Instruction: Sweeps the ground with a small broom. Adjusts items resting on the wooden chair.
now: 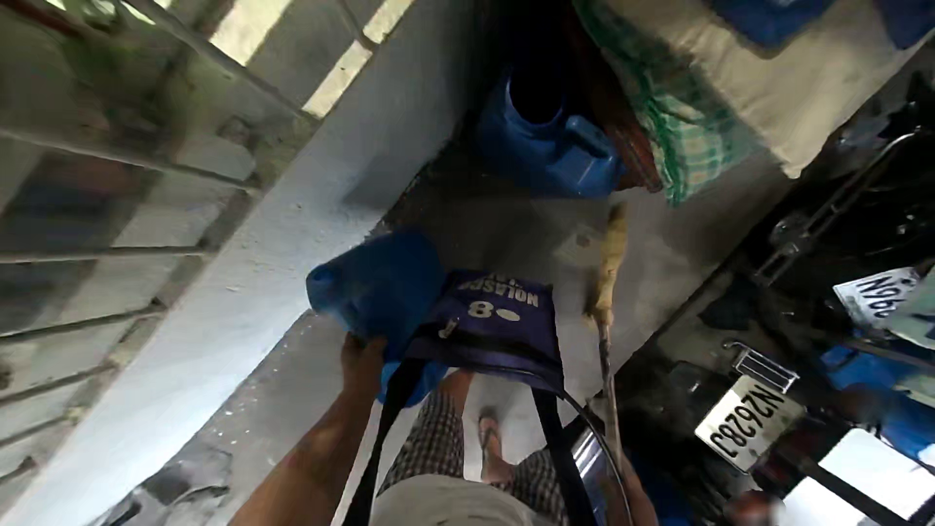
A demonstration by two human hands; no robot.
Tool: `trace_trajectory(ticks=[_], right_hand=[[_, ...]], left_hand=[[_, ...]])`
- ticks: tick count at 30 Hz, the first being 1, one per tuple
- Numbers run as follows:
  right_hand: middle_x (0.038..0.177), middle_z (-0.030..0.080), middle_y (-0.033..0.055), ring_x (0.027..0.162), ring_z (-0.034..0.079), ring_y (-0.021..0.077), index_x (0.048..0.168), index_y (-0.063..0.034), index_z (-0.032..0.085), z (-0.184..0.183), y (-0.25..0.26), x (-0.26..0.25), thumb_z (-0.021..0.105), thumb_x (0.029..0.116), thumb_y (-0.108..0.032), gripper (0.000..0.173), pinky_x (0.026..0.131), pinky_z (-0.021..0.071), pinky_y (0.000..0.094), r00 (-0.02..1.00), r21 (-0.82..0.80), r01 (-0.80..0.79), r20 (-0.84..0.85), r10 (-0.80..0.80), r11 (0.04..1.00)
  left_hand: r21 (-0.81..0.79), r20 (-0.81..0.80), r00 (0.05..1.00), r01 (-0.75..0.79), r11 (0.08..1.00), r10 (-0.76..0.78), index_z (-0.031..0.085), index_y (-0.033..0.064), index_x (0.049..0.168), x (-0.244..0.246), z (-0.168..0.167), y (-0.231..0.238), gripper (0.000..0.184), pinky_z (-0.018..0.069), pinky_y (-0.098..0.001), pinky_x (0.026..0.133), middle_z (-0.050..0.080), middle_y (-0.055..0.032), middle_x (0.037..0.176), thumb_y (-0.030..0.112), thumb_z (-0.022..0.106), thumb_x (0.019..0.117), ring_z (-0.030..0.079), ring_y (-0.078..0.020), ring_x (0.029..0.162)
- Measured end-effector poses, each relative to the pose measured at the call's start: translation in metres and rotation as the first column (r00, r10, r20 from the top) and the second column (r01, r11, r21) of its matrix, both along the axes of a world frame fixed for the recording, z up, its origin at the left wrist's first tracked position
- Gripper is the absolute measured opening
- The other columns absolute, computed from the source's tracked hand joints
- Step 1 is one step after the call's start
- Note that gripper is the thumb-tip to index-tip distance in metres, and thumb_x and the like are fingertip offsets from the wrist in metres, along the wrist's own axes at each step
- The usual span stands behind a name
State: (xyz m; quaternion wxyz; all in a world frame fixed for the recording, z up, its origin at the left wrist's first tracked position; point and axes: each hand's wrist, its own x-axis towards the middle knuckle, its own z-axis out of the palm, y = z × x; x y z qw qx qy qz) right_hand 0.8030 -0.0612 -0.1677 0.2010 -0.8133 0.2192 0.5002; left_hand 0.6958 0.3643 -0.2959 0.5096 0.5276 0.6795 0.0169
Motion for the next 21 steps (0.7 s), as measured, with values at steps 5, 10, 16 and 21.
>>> trace_trajectory(ticks=[5, 10, 16, 21], right_hand=[[0.103, 0.066, 0.017, 0.07, 0.062, 0.0242, 0.154, -0.0137, 0.041, -0.078, 0.105, 0.091, 0.062, 0.1004, -0.019, 0.058, 0.063, 0.0555, 0.0439, 0.971, 0.215, -0.131, -0.169, 0.169, 0.968], [0.13, 0.063, 0.017, 0.087, 0.067, 0.0245, 0.159, -0.0208, 0.038, -0.102, 0.153, 0.118, 0.058, 0.1027, -0.019, 0.06, 0.078, 0.0578, 0.0458, 0.788, 0.538, -0.474, -0.095, 0.609, 0.697], [0.082, 0.064, 0.0094, 0.052, 0.056, 0.0164, 0.158, -0.0236, 0.039, -0.088, 0.093, 0.121, 0.066, 0.0981, -0.026, 0.066, 0.05, 0.0527, 0.0347, 0.857, 0.556, -0.242, -0.262, 0.444, 0.795], [0.089, 0.061, 0.0107, 0.056, 0.053, 0.0147, 0.157, -0.0186, 0.039, -0.085, -0.021, 0.09, 0.061, 0.1015, -0.017, 0.06, 0.048, 0.048, 0.0302, 0.966, 0.33, 0.184, -0.234, -0.109, 0.926]], left_hand=[[0.011, -0.196, 0.957, 0.221, 0.975, -0.214, 0.055, -0.0049, 0.133, -0.083, 0.017, -0.005, 0.048, 0.054, -0.0503, 0.094, 0.064, -0.0243, 0.121, 0.011, 0.07, 0.0906, 0.064, -0.0311, 0.109], [-0.013, -0.298, 0.932, 0.211, 0.977, -0.205, 0.058, -0.0046, 0.128, -0.141, 0.047, -0.009, 0.045, 0.0535, -0.0548, 0.091, 0.065, -0.0247, 0.115, 0.009, 0.072, 0.0878, 0.065, -0.0332, 0.103], [0.005, -0.347, 0.922, 0.186, 0.982, -0.173, 0.06, -0.0035, 0.126, -0.16, 0.064, -0.022, 0.042, 0.0524, -0.0573, 0.088, 0.066, -0.0244, 0.112, 0.011, 0.073, 0.0883, 0.065, -0.0343, 0.101], [-0.014, -0.146, 0.983, 0.109, 0.994, -0.11, 0.053, -0.0022, 0.136, -0.098, 0.042, -0.027, 0.049, 0.0556, -0.0411, 0.088, 0.064, -0.0185, 0.119, 0.008, 0.067, 0.0905, 0.065, -0.0211, 0.101]])
